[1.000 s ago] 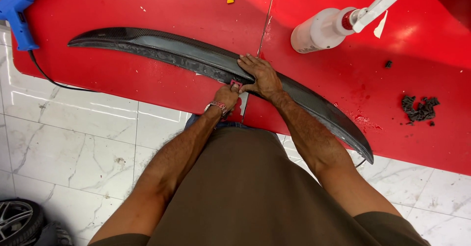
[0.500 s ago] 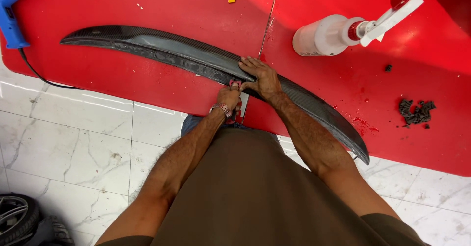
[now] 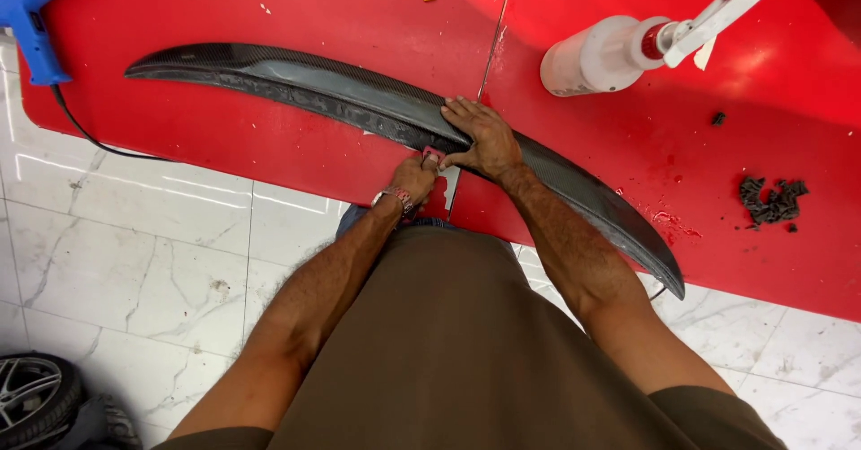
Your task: The person scrapes adhesive residue from a curved carbon-fiber part using a red plastic scraper, then sprays a liquid from a white bottle and wipes the surface with a white cloth. The person repeats scraping and wiping along the part's length.
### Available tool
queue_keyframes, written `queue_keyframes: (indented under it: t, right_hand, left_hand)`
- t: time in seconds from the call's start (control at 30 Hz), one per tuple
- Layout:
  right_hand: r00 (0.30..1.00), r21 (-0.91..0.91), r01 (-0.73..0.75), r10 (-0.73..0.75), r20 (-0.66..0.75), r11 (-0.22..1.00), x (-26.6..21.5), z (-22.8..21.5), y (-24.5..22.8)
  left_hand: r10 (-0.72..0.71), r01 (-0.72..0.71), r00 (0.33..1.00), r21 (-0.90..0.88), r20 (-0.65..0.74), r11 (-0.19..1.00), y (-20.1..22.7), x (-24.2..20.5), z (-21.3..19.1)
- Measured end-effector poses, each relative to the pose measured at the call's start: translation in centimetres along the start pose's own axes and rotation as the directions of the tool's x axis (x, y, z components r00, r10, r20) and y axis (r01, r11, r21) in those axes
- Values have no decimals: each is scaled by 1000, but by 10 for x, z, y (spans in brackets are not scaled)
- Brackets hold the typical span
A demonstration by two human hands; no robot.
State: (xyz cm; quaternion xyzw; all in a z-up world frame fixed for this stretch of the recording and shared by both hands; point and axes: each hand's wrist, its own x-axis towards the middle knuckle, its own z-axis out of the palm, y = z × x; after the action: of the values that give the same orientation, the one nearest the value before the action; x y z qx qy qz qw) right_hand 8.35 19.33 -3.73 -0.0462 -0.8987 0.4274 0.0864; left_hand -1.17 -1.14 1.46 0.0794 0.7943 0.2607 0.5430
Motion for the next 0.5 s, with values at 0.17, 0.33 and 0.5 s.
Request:
queue_keyframes:
  t: [0.17, 0.33, 0.5]
  right_hand:
    - [1000, -13, 1, -1, 4, 1000, -2, 8, 5]
    - [1000, -24, -1, 2, 15, 1000, -3, 10, 8]
    - [1000, -21, -10, 10, -1, 1000, -4, 14, 10]
  left_hand:
    - [-75, 78, 996, 80, -37, 994, 12, -8, 1]
    - [-81, 96, 992, 166, -97, 981, -17, 31, 20]
    - [-175, 184, 981, 110, -84, 977, 40, -20, 3]
